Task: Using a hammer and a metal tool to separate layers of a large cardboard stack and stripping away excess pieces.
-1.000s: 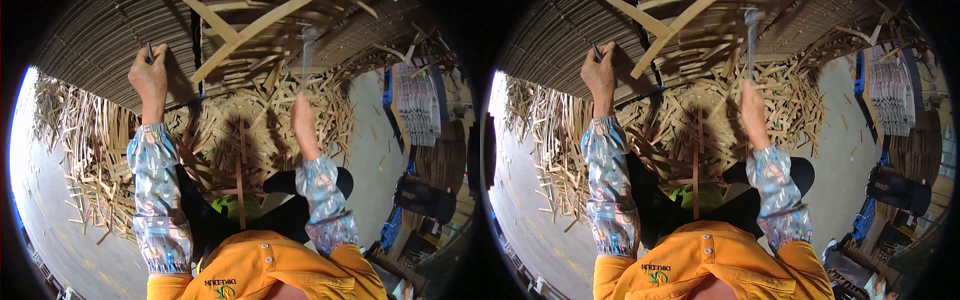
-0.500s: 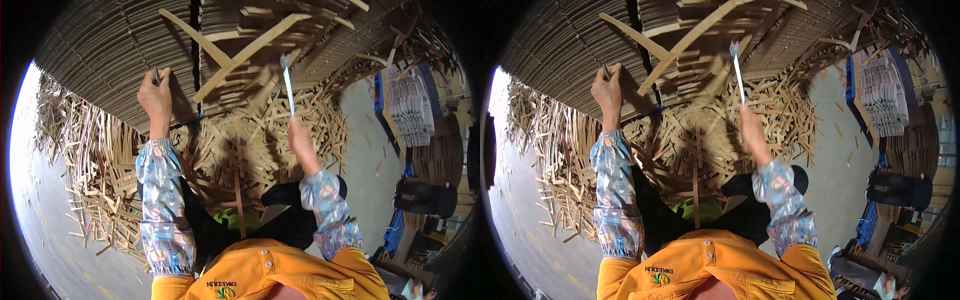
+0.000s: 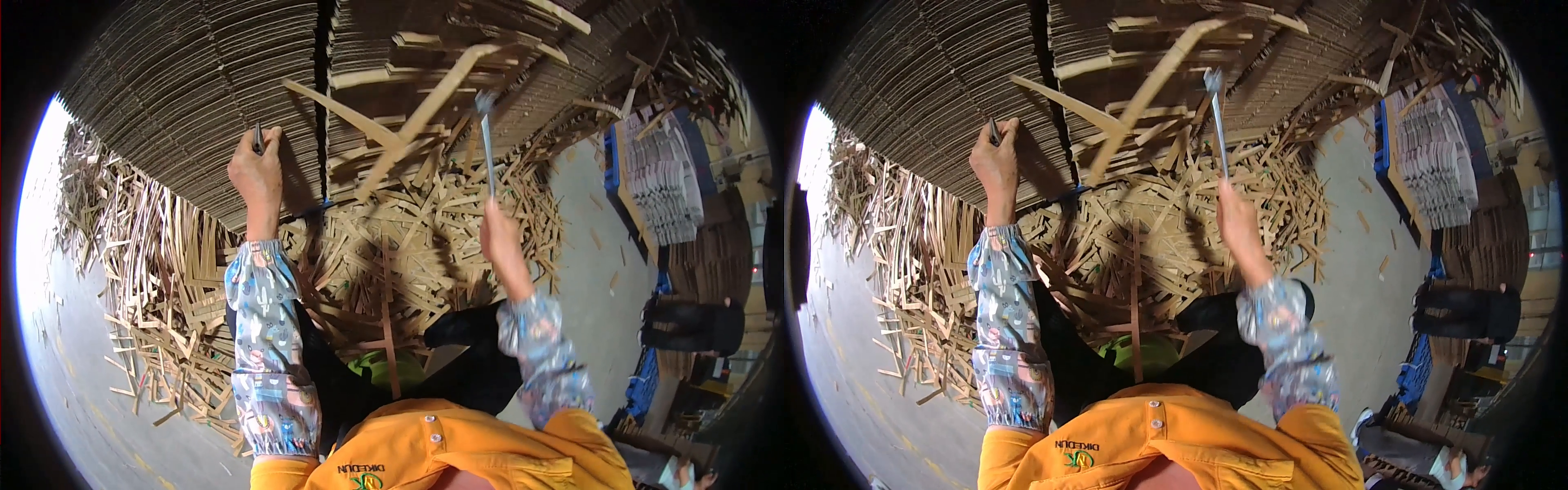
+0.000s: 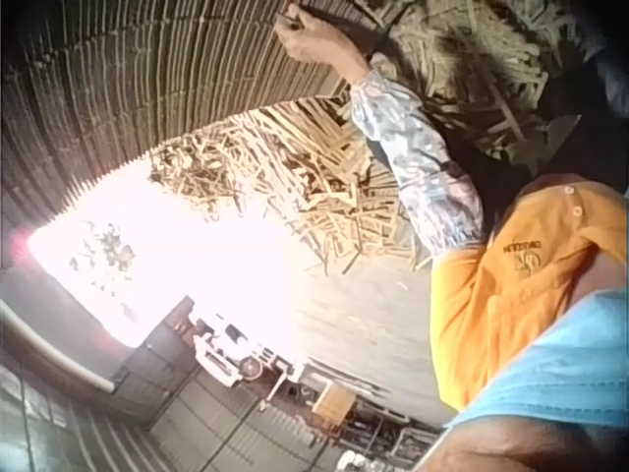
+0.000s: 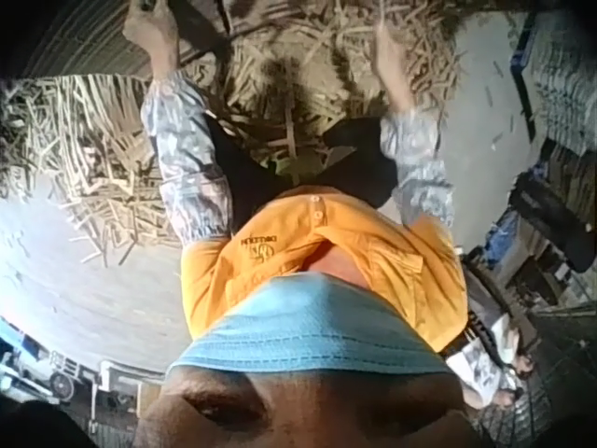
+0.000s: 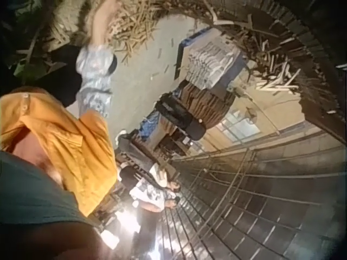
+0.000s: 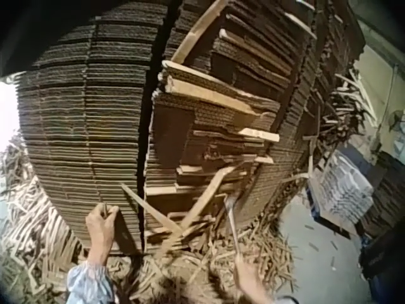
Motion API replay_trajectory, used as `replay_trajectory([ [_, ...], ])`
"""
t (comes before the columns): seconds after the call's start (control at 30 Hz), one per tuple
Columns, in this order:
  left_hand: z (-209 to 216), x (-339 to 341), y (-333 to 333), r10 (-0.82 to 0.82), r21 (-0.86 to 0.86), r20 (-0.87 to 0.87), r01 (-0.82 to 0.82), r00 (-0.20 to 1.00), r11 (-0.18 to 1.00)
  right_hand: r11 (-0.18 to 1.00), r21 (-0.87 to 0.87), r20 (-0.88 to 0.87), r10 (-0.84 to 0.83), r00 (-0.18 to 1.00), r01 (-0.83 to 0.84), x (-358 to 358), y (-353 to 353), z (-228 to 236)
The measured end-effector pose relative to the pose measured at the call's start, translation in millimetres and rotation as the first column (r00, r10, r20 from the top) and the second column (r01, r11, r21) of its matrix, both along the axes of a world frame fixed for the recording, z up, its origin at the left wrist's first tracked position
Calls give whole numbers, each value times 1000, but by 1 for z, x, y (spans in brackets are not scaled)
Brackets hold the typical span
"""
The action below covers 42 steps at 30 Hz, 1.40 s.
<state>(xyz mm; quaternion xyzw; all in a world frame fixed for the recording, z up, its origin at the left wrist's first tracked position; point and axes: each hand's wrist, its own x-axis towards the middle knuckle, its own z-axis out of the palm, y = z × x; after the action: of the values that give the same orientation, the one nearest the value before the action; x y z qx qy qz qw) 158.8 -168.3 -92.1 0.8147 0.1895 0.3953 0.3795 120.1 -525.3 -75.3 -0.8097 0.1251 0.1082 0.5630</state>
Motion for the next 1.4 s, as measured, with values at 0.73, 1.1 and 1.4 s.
replay_trajectory([
  [0.73,-1,-3,6,12,-19,39,-12,999,1000,968,232,514,-37,857,-97,-1,38,78],
  [1.1,6,-7,7,42,-14,-14,-42,999,999,979,205,361,-79,929,4,-16,18,80],
  [1.4,0,3,-2,-1,-65,-47,-2,999,998,935,-336,-100,80,992,-109,-2,-24,-19],
])
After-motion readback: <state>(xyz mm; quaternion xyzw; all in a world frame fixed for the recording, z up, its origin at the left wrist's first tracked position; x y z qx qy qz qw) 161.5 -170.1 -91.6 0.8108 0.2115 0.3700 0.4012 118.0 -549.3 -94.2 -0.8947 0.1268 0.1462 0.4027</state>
